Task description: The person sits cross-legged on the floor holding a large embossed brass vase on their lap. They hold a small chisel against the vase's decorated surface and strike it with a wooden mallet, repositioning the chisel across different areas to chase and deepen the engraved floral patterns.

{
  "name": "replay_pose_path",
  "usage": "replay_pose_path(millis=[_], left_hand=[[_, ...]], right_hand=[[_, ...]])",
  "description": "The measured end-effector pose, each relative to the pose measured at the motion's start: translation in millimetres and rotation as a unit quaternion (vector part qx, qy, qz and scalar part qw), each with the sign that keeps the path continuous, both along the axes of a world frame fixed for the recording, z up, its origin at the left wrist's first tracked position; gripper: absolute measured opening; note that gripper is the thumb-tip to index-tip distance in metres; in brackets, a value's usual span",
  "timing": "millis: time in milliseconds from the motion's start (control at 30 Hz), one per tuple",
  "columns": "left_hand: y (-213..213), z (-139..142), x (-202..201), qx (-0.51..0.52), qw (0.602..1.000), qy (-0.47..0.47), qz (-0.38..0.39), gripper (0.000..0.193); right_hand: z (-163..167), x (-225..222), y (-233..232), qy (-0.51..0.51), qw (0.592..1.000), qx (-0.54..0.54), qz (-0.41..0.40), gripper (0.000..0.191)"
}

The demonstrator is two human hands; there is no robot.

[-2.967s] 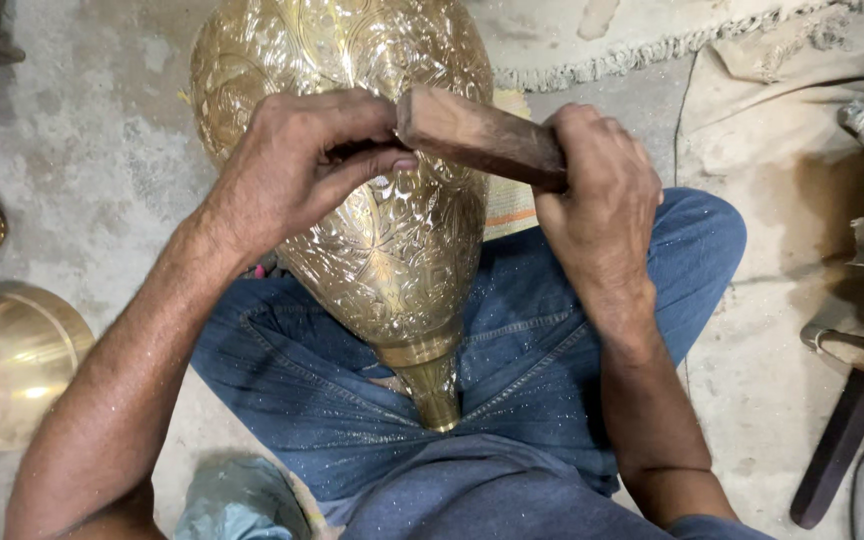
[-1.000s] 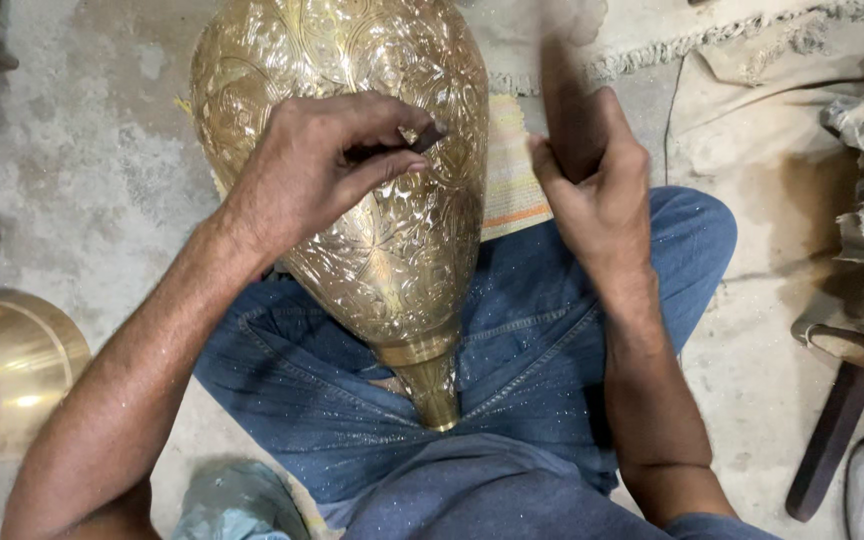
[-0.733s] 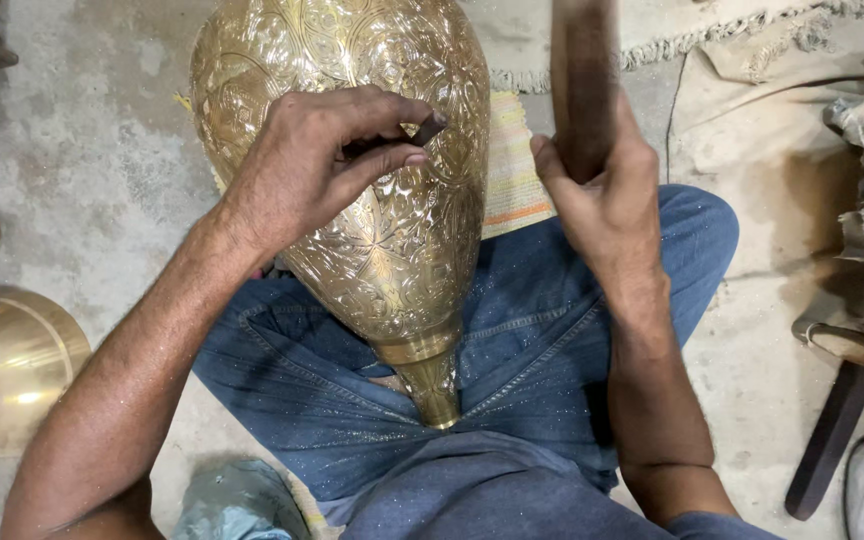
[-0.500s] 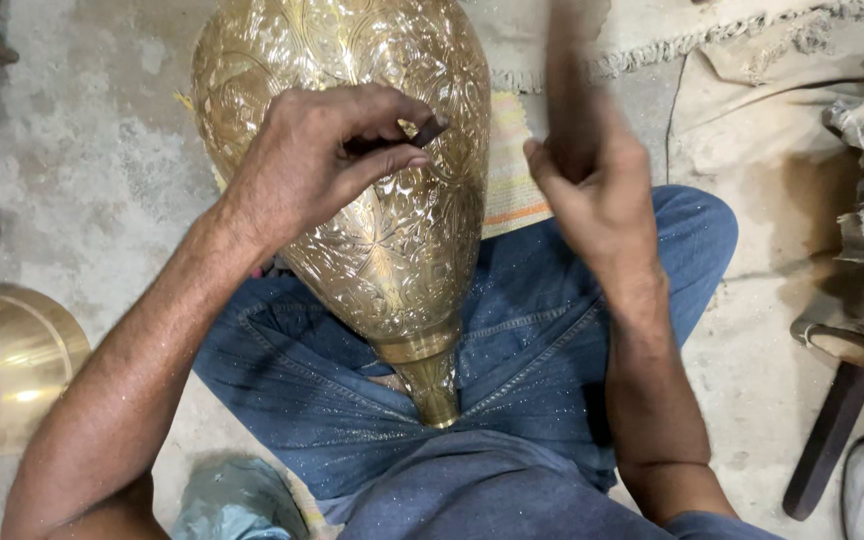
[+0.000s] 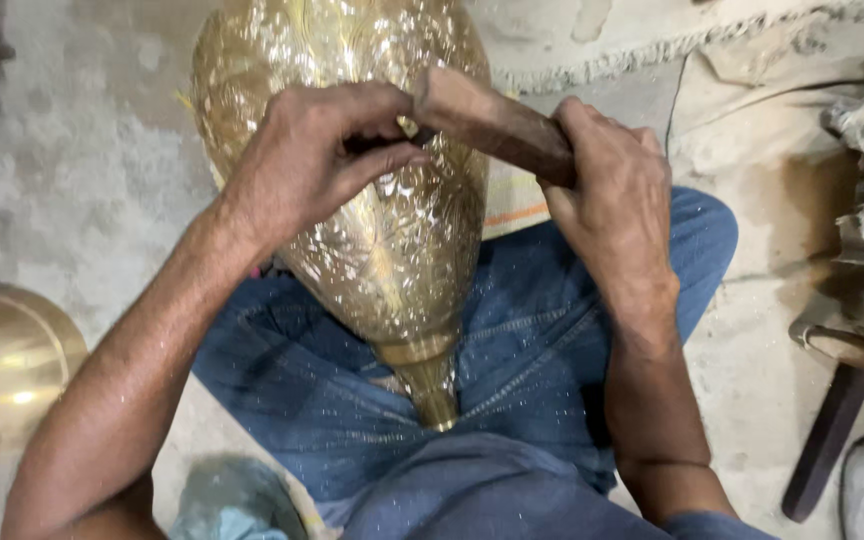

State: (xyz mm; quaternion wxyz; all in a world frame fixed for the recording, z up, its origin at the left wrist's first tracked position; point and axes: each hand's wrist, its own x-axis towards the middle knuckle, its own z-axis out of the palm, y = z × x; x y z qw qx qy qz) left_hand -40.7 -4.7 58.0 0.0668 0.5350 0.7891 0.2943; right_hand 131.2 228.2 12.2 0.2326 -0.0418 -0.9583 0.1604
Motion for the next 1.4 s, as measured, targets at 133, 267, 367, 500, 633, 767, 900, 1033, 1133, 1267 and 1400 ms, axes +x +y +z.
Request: replay_pose_path(millis=[133,267,367,500,633,767,900,1033,1133,1267,1400], left_hand=[[-2.4,0.6,0.3,0.024,0.999,-0.004,-0.030,0.029],[-2.8,-1.5,2.0,0.023,0.999,-0.012,-0.025,0.029],[-1.3,-2.3,-0.2,0.003,1.000,-0.019,0.000,0.030],[-0.4,-1.8,-2.6,-0.001,1.000,-0.009,-0.001,0.030],[-3.5,-0.8,-0.6,0.020,1.000,-0.007,-0.017,0.027],[-3.9,-1.1,-0.1,0.028,0.999,0.002,-0.025,0.028],[-1.5,-1.0,-2.9,0.013,0.999,0.018,-0.027,0.027],[-0.9,0.3,-2.1,0.018,1.000,-0.014,-0.003,0.031],[-2.1,2.7,0.1,-0.002,1.000,-0.028,0.005,0.032],[-1.6,6.7,-1.1,0.022,0.999,-0.014,-0.024,0.030],[-5.0,9.5,0.9,0.026,0.999,-0.023,-0.022,0.029]], right_hand=[[0.5,0.5,1.0,0.013,0.988,-0.149,-0.024,0.023],[0.1,-0.5,1.3,0.023,0.989,-0.145,-0.023,0.025],[0.5,-2.0,2.3,0.032,0.978,-0.201,0.037,0.022],[0.2,-4.5,2.8,-0.016,0.999,-0.025,-0.041,0.011],[-2.2,-5.7,0.2,-0.036,0.969,-0.238,-0.045,0.026],[-3.5,-3.8,-0.4,0.067,0.964,-0.256,0.007,0.029],[-2.7,-1.7,1.9,-0.050,0.998,-0.019,-0.025,0.021],[-1.5,-1.2,-0.2,0.039,0.985,-0.163,-0.025,0.029],[0.3,-1.5,-4.8,0.013,0.963,-0.268,-0.030,0.031],[5.7,0.1,-6.1,0.032,0.982,-0.185,-0.035,0.026],[6.3,-1.5,-5.5,0.057,0.961,-0.262,0.071,0.026]])
